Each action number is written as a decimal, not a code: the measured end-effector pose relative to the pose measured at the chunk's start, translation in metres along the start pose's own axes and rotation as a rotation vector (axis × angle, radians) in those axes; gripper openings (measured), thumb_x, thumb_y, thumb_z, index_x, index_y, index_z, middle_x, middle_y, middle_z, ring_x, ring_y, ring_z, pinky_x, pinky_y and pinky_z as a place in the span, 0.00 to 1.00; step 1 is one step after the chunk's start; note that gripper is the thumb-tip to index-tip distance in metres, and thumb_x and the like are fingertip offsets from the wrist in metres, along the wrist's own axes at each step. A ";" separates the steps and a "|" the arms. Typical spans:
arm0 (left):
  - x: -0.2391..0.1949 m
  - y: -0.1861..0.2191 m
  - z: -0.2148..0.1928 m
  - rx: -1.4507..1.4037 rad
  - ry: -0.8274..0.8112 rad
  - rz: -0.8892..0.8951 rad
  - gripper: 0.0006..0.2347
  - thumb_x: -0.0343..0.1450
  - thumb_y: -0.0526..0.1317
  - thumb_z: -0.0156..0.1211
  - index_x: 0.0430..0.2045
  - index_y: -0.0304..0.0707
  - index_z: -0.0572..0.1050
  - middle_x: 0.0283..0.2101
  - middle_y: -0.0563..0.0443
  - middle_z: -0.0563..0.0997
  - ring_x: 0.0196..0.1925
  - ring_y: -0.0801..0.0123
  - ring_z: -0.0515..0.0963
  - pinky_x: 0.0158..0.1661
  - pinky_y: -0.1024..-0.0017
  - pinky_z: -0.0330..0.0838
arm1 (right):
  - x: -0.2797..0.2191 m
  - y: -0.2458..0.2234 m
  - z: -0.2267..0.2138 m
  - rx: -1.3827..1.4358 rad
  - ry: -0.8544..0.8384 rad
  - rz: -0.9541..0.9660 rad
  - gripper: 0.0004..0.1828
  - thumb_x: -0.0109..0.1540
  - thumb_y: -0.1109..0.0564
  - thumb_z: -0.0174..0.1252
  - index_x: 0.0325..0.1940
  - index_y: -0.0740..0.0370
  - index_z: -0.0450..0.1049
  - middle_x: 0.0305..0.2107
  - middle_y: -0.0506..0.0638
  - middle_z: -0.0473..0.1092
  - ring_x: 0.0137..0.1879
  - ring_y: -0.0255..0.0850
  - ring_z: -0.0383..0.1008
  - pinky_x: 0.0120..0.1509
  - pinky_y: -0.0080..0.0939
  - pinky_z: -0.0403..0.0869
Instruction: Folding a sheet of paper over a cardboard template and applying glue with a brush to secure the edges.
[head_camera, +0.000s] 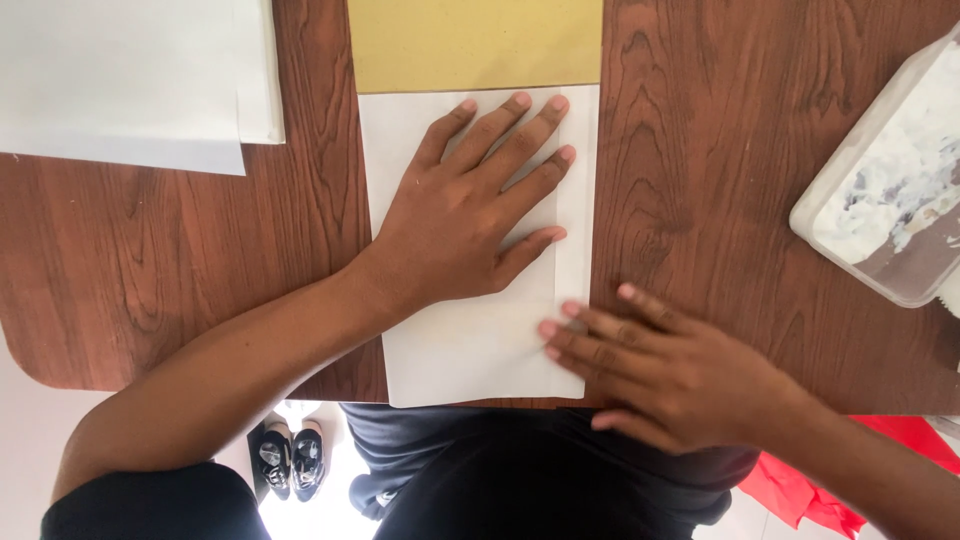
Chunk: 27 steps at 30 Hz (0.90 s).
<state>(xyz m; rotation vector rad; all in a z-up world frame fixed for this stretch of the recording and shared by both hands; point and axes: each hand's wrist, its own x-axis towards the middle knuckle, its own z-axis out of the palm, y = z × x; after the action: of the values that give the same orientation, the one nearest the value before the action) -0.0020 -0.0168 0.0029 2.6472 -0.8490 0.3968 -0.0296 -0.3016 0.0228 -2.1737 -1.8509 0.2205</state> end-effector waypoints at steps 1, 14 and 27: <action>0.000 -0.001 0.000 -0.004 -0.001 0.003 0.20 0.81 0.54 0.53 0.56 0.38 0.80 0.69 0.40 0.69 0.71 0.48 0.69 0.69 0.52 0.56 | 0.001 -0.007 0.002 0.021 -0.004 -0.007 0.36 0.71 0.35 0.42 0.76 0.60 0.57 0.74 0.50 0.56 0.80 0.46 0.54 0.81 0.55 0.51; -0.002 -0.001 -0.001 -0.014 -0.018 0.005 0.29 0.76 0.65 0.62 0.58 0.38 0.77 0.70 0.40 0.67 0.72 0.48 0.67 0.69 0.49 0.57 | -0.027 -0.053 0.022 -0.049 -0.056 -0.041 0.44 0.71 0.24 0.33 0.78 0.59 0.53 0.77 0.49 0.50 0.82 0.41 0.46 0.83 0.47 0.47; -0.008 0.004 0.009 0.069 -0.136 -0.023 0.47 0.67 0.79 0.48 0.69 0.38 0.66 0.76 0.39 0.56 0.77 0.46 0.56 0.73 0.46 0.42 | 0.015 -0.019 -0.034 0.344 0.304 0.022 0.18 0.66 0.53 0.48 0.55 0.61 0.75 0.55 0.60 0.74 0.64 0.54 0.76 0.81 0.78 0.41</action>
<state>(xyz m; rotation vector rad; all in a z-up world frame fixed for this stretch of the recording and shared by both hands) -0.0093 -0.0188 -0.0070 2.7709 -0.8593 0.2461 -0.0355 -0.2875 0.0618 -1.8750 -1.5001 0.1848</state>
